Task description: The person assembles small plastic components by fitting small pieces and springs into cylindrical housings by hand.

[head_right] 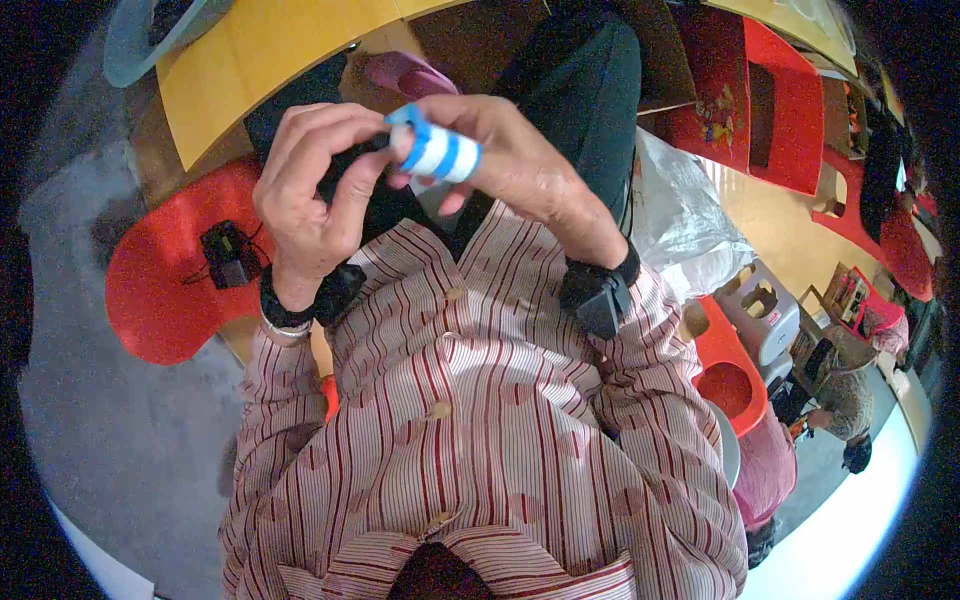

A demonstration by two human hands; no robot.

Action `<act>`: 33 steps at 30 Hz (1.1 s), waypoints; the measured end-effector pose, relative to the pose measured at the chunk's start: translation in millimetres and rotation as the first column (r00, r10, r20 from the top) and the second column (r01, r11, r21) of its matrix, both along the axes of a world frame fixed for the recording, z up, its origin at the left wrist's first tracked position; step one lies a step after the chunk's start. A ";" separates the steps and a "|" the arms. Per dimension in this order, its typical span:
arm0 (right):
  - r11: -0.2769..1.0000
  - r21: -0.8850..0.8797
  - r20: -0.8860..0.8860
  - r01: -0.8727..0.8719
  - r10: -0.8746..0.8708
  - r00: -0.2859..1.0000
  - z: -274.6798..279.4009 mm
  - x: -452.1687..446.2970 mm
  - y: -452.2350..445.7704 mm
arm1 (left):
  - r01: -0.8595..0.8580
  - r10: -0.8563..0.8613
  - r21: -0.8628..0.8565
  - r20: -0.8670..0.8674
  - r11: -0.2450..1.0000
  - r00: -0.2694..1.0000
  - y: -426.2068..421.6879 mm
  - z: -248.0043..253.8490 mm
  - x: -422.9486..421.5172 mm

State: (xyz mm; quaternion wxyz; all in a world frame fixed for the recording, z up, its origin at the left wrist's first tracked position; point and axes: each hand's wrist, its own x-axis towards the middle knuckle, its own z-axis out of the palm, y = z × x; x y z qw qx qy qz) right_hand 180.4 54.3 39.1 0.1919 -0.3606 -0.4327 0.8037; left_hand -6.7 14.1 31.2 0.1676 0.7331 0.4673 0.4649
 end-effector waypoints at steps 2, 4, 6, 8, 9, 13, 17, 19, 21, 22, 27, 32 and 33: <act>0.988 0.121 0.075 0.092 -0.102 0.992 -5.2 9.7 1.4 | -0.044 0.049 -0.108 0.042 0.993 0.998 -1.9 2.7 0.7; 0.893 0.302 0.003 0.333 -0.350 0.937 -3.1 7.0 -1.8 | -0.081 0.108 -0.277 0.081 0.957 0.991 -7.7 10.2 6.2; 0.875 0.358 -0.054 0.326 -0.329 0.943 -4.9 6.4 -3.3 | -0.086 0.100 -0.252 0.044 0.964 0.994 -8.0 10.2 9.8; 0.819 0.504 -0.068 0.275 -0.280 0.958 -3.7 0.0 -3.4 | -0.088 0.096 -0.233 0.022 0.969 0.995 -7.1 10.5 12.1; 0.824 0.512 -0.040 0.244 -0.261 0.965 0.1 -0.9 -3.5 | -0.091 0.098 -0.228 0.019 0.969 0.995 -6.6 10.4 13.0; 0.792 0.567 0.017 0.226 -0.286 0.958 -1.8 -4.0 -2.2 | -0.091 0.090 -0.184 -0.012 0.979 0.996 -5.4 8.5 12.7; 0.819 0.532 0.032 0.215 -0.273 0.962 -0.4 -3.0 -1.9 | -0.079 0.096 -0.355 0.031 0.932 0.995 -7.6 13.6 13.8; 0.860 0.456 0.024 0.229 -0.269 0.963 -1.7 -2.6 -0.6 | -0.047 0.110 -0.465 0.109 0.884 0.988 -8.2 14.5 13.6; 0.909 0.341 -0.027 0.241 -0.247 0.969 -4.7 -0.6 3.5 | -0.009 0.096 -0.539 0.134 0.842 0.986 -8.5 16.2 10.3; 0.929 0.280 -0.053 0.243 -0.237 0.970 -6.8 0.0 5.2 | 0.011 0.091 -0.576 0.147 0.817 0.985 -8.7 16.6 8.9; 0.890 0.391 -0.058 0.236 -0.232 0.971 -13.9 -1.3 6.5 | 0.088 0.086 -0.650 0.231 0.755 0.969 -8.4 16.9 5.5; 0.900 0.389 -0.032 0.196 -0.199 0.979 -11.5 -0.5 10.8 | 0.202 0.068 -0.684 0.345 0.701 0.936 -7.7 11.9 0.3; 0.898 0.397 -0.047 0.192 -0.189 0.981 -11.3 -0.5 11.6 | 0.229 0.068 -0.690 0.375 0.687 0.925 -6.9 12.9 -0.3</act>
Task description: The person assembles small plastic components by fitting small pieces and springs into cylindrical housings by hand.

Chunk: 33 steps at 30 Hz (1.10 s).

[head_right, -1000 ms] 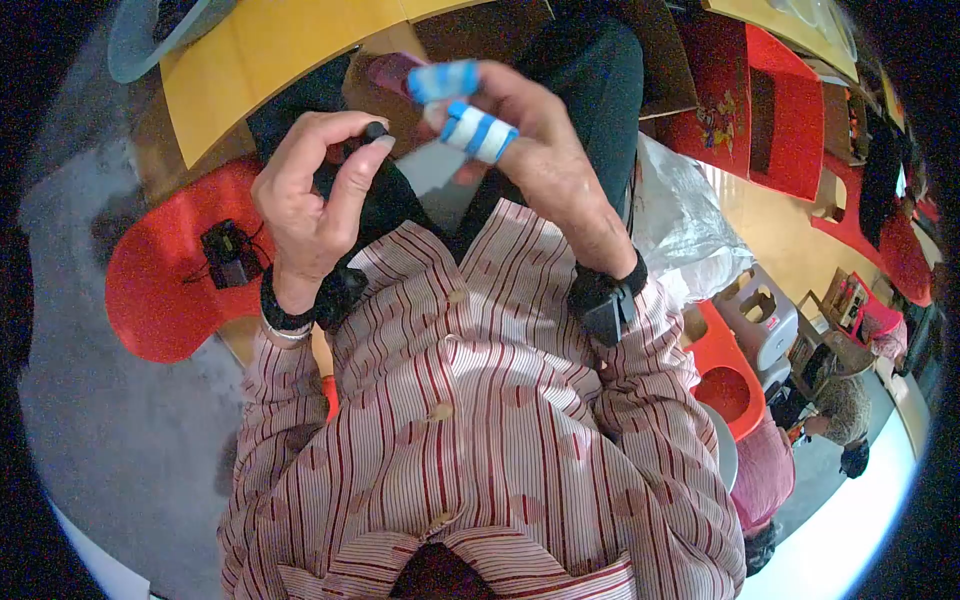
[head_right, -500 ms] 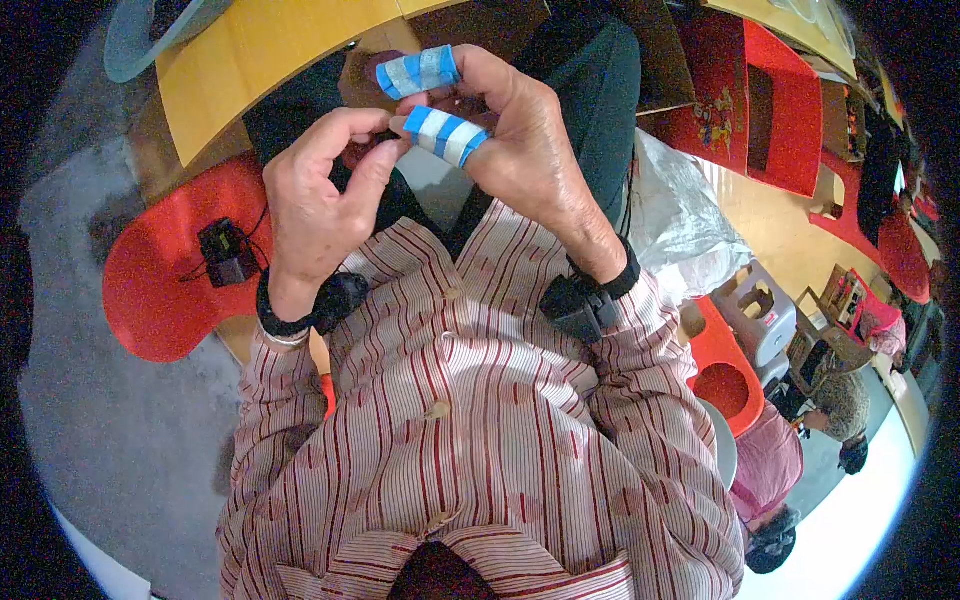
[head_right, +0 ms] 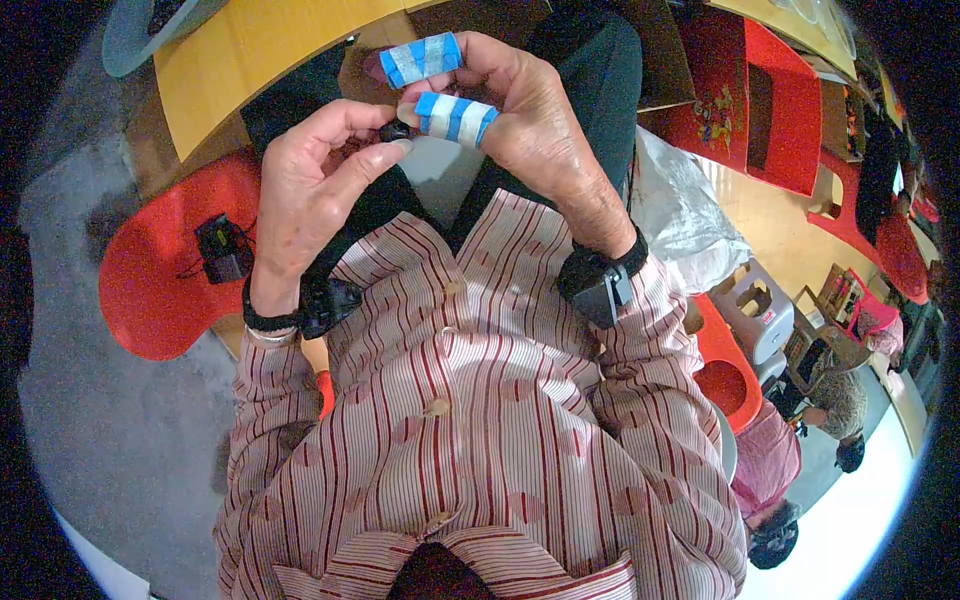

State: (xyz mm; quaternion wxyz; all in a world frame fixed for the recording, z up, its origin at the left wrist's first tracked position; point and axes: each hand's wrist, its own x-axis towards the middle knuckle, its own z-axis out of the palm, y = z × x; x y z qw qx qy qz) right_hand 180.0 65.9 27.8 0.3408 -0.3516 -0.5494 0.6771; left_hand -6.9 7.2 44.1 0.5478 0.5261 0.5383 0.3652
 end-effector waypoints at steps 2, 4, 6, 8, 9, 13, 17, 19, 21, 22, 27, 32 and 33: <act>1.000 0.014 -0.017 -0.016 0.016 1.000 1.0 0.2 0.5 | 0.006 -0.004 -0.025 0.056 1.000 0.998 0.3 0.2 -0.5; 0.999 0.017 -0.025 -0.029 0.030 0.999 1.9 0.7 0.8 | 0.004 0.001 -0.042 0.101 0.999 0.995 0.3 -0.3 -0.9; 0.998 0.055 0.000 -0.027 0.027 1.000 0.6 1.0 0.5 | -0.030 0.034 -0.040 0.115 0.999 0.993 1.1 -3.2 0.6; 0.995 0.089 0.021 -0.036 0.034 0.999 1.2 1.0 0.4 | -0.043 0.045 -0.020 0.109 0.999 0.993 1.6 -4.3 0.7; 0.994 0.103 0.030 -0.045 0.042 0.999 1.7 1.1 0.5 | -0.039 0.039 -0.003 0.096 0.999 0.995 1.6 -4.8 0.2; 0.989 0.136 0.064 -0.064 0.056 0.996 5.6 -0.8 -0.4 | -0.039 0.038 0.010 0.077 0.999 0.996 2.3 -3.3 0.3; 0.976 0.186 0.114 -0.113 0.093 0.989 8.8 1.0 1.6 | 0.005 -0.005 0.028 -0.008 1.000 1.000 1.5 -1.4 -0.2; 0.977 0.191 0.072 -0.096 0.084 0.994 6.2 -0.5 0.6 | 0.006 -0.005 0.055 -0.030 0.998 1.000 1.0 -2.2 -0.1; 0.972 0.187 0.110 -0.145 0.126 0.986 6.0 2.1 2.5 | 0.008 -0.004 0.063 -0.060 0.998 0.998 1.1 -0.8 -0.1; 0.969 0.184 0.129 -0.168 0.146 0.981 6.3 3.1 3.6 | 0.010 -0.005 0.066 -0.075 0.998 0.997 1.8 0.0 0.0; 0.972 0.217 0.124 -0.091 0.065 0.990 3.8 -1.0 -2.0 | -0.084 0.099 0.178 -0.078 0.981 0.992 -2.3 -10.6 6.1; 0.986 0.161 0.096 -0.039 0.024 0.995 1.0 -1.3 -2.3 | -0.071 0.148 0.383 -0.175 0.921 0.974 -1.4 -9.4 6.2; 0.993 0.114 0.069 -0.040 0.032 0.997 1.9 1.0 -0.8 | -0.068 0.155 0.410 -0.184 0.910 0.971 -1.2 -9.5 5.6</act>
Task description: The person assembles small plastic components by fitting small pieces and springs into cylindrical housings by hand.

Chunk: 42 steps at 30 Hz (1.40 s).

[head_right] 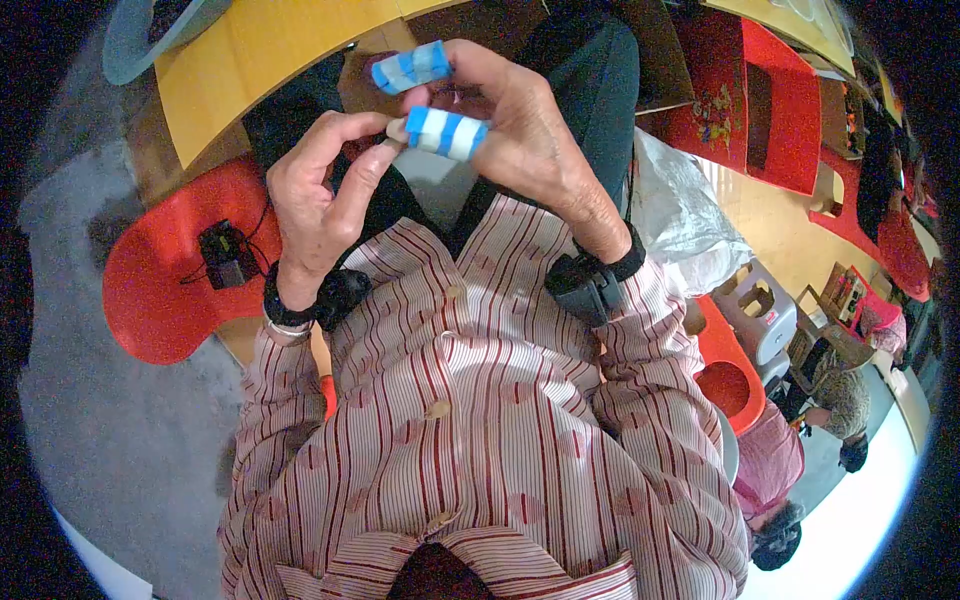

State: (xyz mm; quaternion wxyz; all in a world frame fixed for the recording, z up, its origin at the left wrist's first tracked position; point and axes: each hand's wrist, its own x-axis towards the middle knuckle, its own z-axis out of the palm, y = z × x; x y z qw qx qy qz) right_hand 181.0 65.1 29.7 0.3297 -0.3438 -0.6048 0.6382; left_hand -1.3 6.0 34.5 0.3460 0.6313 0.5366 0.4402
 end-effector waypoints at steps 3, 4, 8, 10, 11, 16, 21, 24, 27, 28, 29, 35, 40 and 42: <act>0.977 -0.209 -0.015 -0.034 0.032 0.999 1.8 10.8 5.4 | 0.016 -0.010 0.162 -0.039 0.987 0.999 2.8 -6.3 -2.5; 0.956 -0.288 -0.012 -0.048 0.046 0.999 2.4 12.8 6.3 | 0.026 -0.015 0.227 -0.053 0.974 0.998 3.3 -8.2 -3.5; 0.891 -0.354 -0.171 -0.284 0.237 0.956 -5.5 14.4 0.2 | 0.058 -0.003 0.366 -0.147 0.929 0.989 5.0 -6.5 -4.6; 0.887 -0.328 -0.179 -0.326 0.281 0.943 -8.1 11.2 -1.9 | 0.091 -0.012 0.417 -0.189 0.904 0.982 5.8 -6.6 -4.4; 0.891 -0.312 -0.183 -0.330 0.284 0.941 -8.3 8.0 -3.1 | 0.107 -0.018 0.425 -0.207 0.899 0.978 5.5 -5.6 -4.0; 0.883 -0.330 -0.162 -0.335 0.296 0.941 -7.0 3.0 -4.4 | 0.150 -0.036 0.442 -0.256 0.884 0.966 4.7 -2.3 -2.0; 0.918 -0.265 -0.125 -0.296 0.272 0.954 -4.4 1.9 -6.5 | 0.192 -0.057 0.460 -0.291 0.867 0.955 5.4 -5.5 -4.8; 0.944 -0.205 -0.067 -0.258 0.250 0.966 -4.9 1.2 -10.0 | 0.180 -0.057 0.462 -0.267 0.868 0.962 5.0 -3.4 -3.9; 0.970 -0.127 -0.029 -0.208 0.206 0.978 -5.3 -1.2 -15.9 | 0.180 -0.053 0.459 -0.275 0.870 0.960 2.3 -2.0 -5.6; 0.977 -0.101 -0.026 -0.190 0.188 0.982 -4.9 -2.0 -17.9 | 0.183 -0.052 0.459 -0.283 0.869 0.958 1.3 -1.7 -7.0; 0.978 -0.089 0.003 -0.189 0.190 0.982 -3.7 -2.2 -19.2 | 0.190 -0.054 0.454 -0.295 0.870 0.954 0.3 -0.9 -8.4; 0.990 0.032 0.078 -0.135 0.132 0.988 -6.4 -6.3 -24.9 | 0.191 -0.049 0.446 -0.311 0.874 0.949 -2.5 -2.4 -12.4; 0.983 -0.010 0.130 -0.182 0.182 0.975 -6.2 -6.9 -25.8 | 0.197 -0.054 0.434 -0.321 0.879 0.946 -4.3 -4.9 -16.6; 0.983 -0.066 0.064 -0.172 0.176 0.982 -7.8 -9.2 -27.4 | 0.205 -0.061 0.428 -0.327 0.880 0.943 -4.5 -7.4 -19.0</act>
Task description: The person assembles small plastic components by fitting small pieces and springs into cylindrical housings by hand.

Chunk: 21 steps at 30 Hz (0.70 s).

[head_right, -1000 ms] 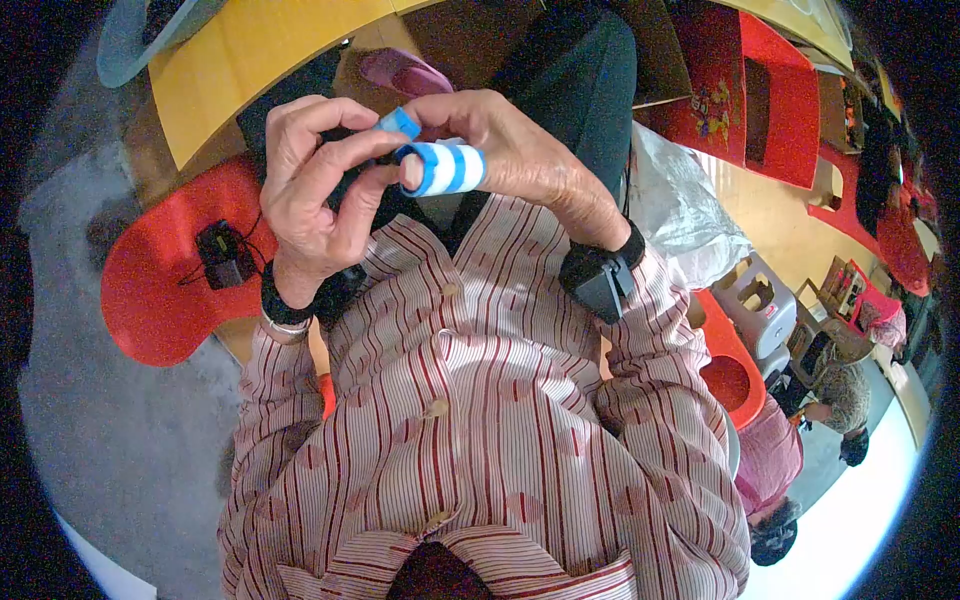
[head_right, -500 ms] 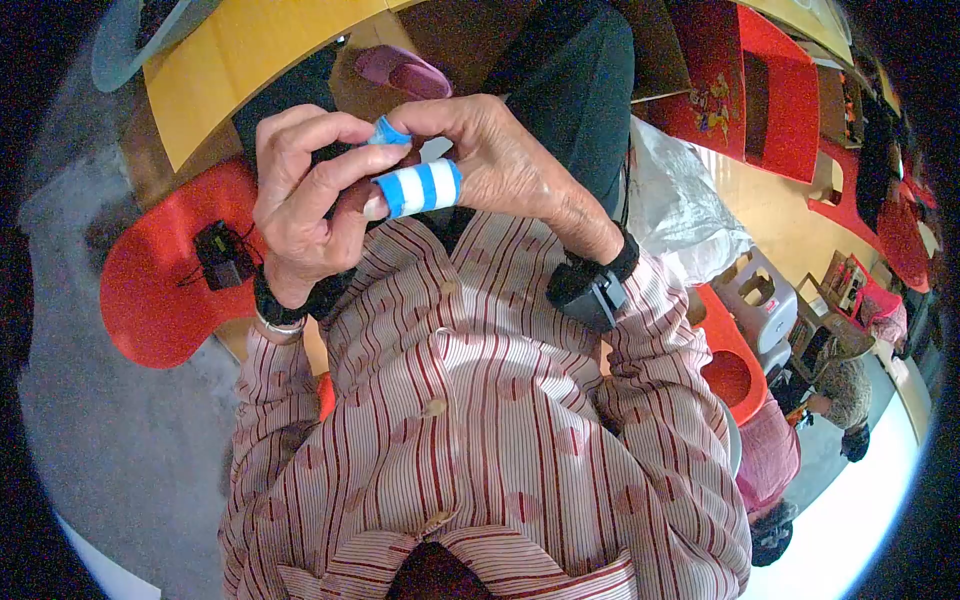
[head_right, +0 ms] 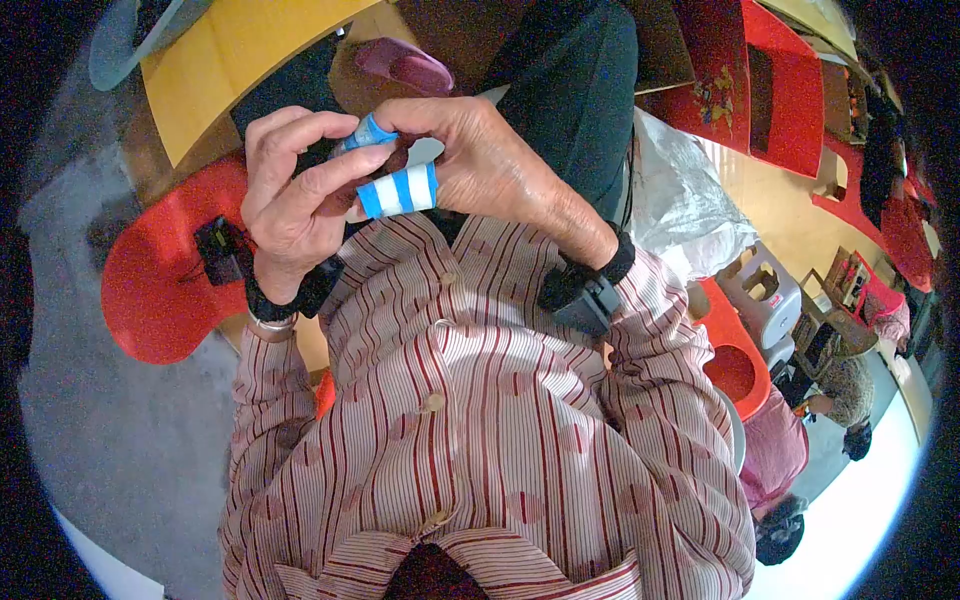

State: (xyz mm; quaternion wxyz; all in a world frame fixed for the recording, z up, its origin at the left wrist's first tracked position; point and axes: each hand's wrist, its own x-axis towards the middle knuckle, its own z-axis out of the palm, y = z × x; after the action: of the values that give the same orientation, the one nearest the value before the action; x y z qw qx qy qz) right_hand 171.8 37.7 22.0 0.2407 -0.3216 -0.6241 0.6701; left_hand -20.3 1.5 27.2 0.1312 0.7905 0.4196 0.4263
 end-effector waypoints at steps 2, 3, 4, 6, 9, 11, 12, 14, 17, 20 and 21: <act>0.997 -0.067 -0.109 0.028 -0.035 0.993 -3.2 -3.0 -0.3 | 0.005 -0.005 -0.011 0.008 1.000 1.000 0.5 -2.2 -1.1; 0.995 -0.102 -0.125 0.017 -0.029 0.992 -3.9 -3.0 -0.7 | 0.005 -0.005 -0.020 0.021 1.000 1.000 0.0 -3.9 -1.4; 0.990 -0.137 -0.143 0.005 -0.025 0.989 -4.7 -2.8 -1.0 | 0.006 -0.005 -0.028 0.033 1.000 0.999 -0.2 -4.8 -1.5; 0.987 -0.158 -0.163 -0.002 -0.024 0.986 -4.9 -3.2 -1.6 | 0.009 -0.007 -0.046 0.042 0.999 0.999 -0.6 -4.5 -1.7; 0.991 -0.131 -0.165 0.024 -0.046 0.985 -4.8 -5.8 -3.5 | 0.008 -0.006 -0.052 0.043 0.999 0.999 -0.7 -4.8 -2.0; 0.990 -0.131 -0.149 0.055 -0.075 0.986 -6.0 -6.9 -5.6 | 0.027 -0.022 -0.078 0.070 0.997 0.997 -0.8 -4.6 -2.9; 0.994 -0.091 -0.115 0.065 -0.076 0.990 -4.9 -7.2 -6.1 | 0.047 -0.036 -0.106 0.098 0.993 0.995 -1.0 -4.1 -4.6; 0.996 -0.012 -0.047 0.083 -0.083 0.995 -2.4 -6.5 -6.2 | 0.064 -0.037 -0.170 0.155 0.983 0.987 -1.4 -3.5 -7.3; 0.992 0.062 0.042 0.109 -0.112 0.993 -3.2 -7.4 -7.3 | 0.087 -0.039 -0.237 0.201 0.967 0.979 -4.8 -7.2 -19.7; 0.993 0.028 0.007 0.111 -0.111 0.994 -3.7 -8.4 -9.6 | 0.143 -0.052 -0.305 0.288 0.942 0.956 -6.9 -5.7 -18.9; 0.993 0.029 -0.003 0.116 -0.116 0.993 -4.5 -8.0 -9.3 | 0.177 -0.088 -0.312 0.279 0.934 0.956 -6.2 -7.3 -19.6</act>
State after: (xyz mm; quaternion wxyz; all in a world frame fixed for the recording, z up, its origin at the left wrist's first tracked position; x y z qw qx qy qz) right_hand 163.8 28.4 17.5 0.2845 -0.3535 -0.6139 0.6459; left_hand -39.8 -4.7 19.9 0.3458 0.7206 0.4098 0.4395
